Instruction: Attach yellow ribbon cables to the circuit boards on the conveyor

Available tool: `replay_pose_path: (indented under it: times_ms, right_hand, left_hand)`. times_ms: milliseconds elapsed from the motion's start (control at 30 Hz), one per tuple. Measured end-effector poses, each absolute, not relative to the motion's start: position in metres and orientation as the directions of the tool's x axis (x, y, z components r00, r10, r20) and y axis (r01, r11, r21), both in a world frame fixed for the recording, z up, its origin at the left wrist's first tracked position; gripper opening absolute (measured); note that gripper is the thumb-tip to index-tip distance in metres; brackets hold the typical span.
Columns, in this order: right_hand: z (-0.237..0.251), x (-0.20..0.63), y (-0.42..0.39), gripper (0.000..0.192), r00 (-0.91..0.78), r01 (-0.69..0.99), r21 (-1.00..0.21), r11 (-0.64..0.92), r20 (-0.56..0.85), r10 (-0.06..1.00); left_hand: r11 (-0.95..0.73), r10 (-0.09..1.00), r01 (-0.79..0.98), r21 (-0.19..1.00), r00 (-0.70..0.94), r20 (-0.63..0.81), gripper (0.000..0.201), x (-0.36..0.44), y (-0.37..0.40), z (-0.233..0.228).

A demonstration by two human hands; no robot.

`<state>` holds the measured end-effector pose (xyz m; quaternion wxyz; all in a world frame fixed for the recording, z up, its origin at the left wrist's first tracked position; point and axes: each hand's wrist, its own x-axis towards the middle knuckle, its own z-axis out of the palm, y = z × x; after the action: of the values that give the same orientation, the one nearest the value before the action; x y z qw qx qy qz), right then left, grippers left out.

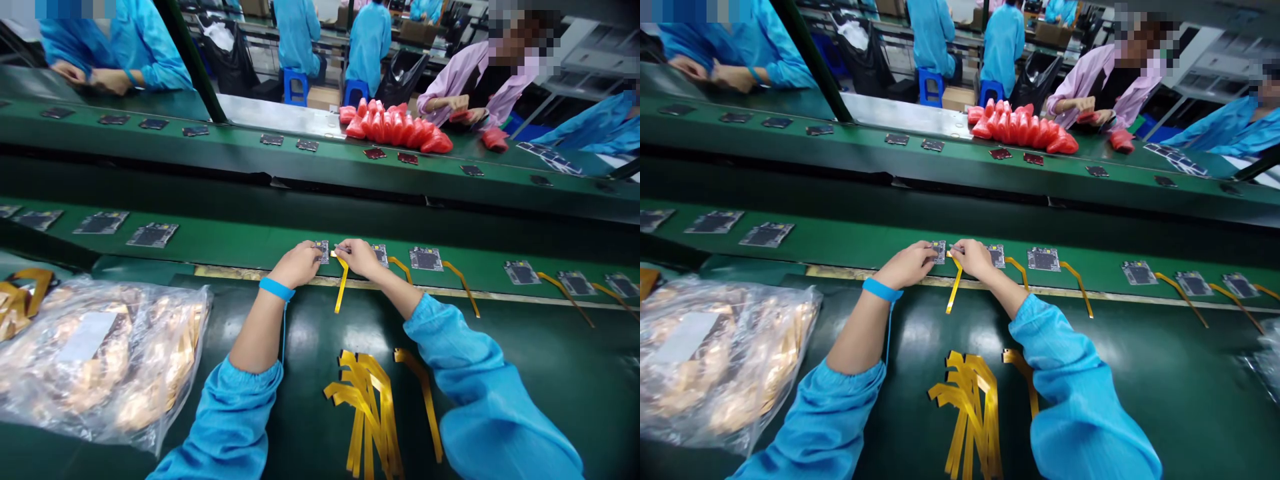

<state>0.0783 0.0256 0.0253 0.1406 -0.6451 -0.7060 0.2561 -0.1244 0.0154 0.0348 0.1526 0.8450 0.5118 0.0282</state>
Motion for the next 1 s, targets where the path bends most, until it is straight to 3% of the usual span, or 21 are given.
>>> replay_pose_path:
  times_ms: [433,1000]
  right_hand:
    - [0.020,0.092,0.028,0.019,-0.132,0.879,-0.474,0.051,-0.139,0.981]
    - [0.032,0.109,0.047,0.018,-0.255,0.876,-0.469,0.109,-0.261,0.931]
  left_hand:
    - [-0.470,0.853,0.825,0.314,0.515,-0.078,0.030,-0.115,0.012,0.039]
    - [-0.539,0.797,0.782,0.312,0.594,-0.111,0.044,-0.102,0.006,0.033]
